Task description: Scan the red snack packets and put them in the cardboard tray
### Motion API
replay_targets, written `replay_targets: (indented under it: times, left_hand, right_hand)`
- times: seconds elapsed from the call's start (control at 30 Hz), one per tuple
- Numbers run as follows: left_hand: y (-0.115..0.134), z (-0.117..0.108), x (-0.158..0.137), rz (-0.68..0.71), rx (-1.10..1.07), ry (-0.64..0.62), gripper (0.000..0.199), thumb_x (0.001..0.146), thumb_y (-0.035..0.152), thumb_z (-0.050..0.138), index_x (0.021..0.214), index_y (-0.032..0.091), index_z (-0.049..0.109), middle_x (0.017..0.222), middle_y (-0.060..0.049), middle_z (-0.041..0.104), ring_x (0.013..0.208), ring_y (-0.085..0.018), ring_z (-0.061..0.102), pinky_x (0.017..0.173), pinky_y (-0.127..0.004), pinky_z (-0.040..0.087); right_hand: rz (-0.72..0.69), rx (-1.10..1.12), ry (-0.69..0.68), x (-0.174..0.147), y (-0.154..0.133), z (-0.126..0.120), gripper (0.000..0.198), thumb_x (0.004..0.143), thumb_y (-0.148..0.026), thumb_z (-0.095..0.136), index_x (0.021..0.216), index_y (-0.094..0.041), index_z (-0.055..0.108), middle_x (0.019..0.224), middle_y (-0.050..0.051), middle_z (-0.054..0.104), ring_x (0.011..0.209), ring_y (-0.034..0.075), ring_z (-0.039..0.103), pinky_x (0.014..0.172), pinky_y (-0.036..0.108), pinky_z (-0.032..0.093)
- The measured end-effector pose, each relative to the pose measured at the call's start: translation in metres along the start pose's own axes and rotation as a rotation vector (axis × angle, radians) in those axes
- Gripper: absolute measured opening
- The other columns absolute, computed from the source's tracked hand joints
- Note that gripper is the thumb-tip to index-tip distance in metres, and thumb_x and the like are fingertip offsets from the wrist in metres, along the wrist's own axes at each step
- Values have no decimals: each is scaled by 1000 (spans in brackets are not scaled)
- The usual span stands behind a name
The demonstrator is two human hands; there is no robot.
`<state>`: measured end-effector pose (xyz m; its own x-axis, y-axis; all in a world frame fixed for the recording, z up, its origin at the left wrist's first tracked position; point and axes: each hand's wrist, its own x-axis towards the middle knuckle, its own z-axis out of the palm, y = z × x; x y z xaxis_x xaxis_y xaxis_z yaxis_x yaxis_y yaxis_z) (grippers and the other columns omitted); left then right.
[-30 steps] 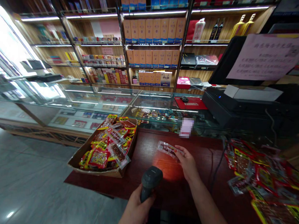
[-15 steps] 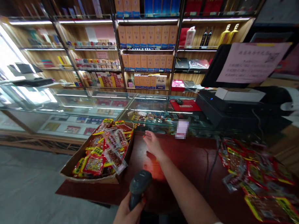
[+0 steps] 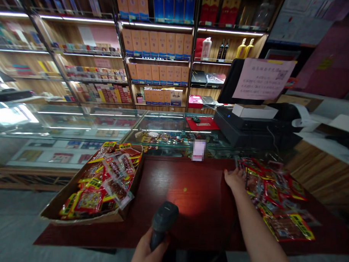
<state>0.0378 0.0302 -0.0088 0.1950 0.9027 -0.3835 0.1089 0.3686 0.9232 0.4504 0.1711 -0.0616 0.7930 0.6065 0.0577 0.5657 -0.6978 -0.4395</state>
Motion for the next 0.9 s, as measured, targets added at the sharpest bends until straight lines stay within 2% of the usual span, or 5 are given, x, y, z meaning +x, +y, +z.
replay_targets:
  times: [0.23,0.37,0.67,0.8,0.9]
  left_hand:
    - [1,1,-4,49,53,41,39,72,52,79,86,18,68,43,8,49,34,-8,37,36,-19,27]
    - [4,1,-5,55,62,43,40,72,53,78,86,17,66,43,9,47,34,-8,37,36,-18,26]
    - [-1,2,-4,66,152,-14,46,79,60,65,90,16,59,47,10,44,34,-6,35,35,-18,27]
    - [-1,0,-6,69,167,-6,40,83,54,62,93,16,58,49,11,43,37,-7,35,36,-17,28]
    - [2,0,-8,58,172,-1,41,82,54,62,96,15,58,49,11,42,37,-6,34,37,-18,28]
  right_hand:
    - [-463,-118,11,-99,-23,14,60,95,-52,41,131,-9,62,141,26,56,132,42,49,115,69,12]
    - [-586,-74,-36,-142,-23,11,39,96,-44,46,114,-21,72,126,18,67,113,35,64,107,59,36]
    - [-329,-19,-203,-99,-42,2,67,80,-33,71,139,-9,52,121,24,67,113,34,65,93,41,49]
    - [-227,587,-464,-113,-39,19,48,77,-27,68,124,-17,65,114,13,73,107,28,69,92,36,51]
    - [44,1185,-675,-130,-36,20,35,75,-39,72,106,-23,70,106,8,77,102,28,71,82,37,54]
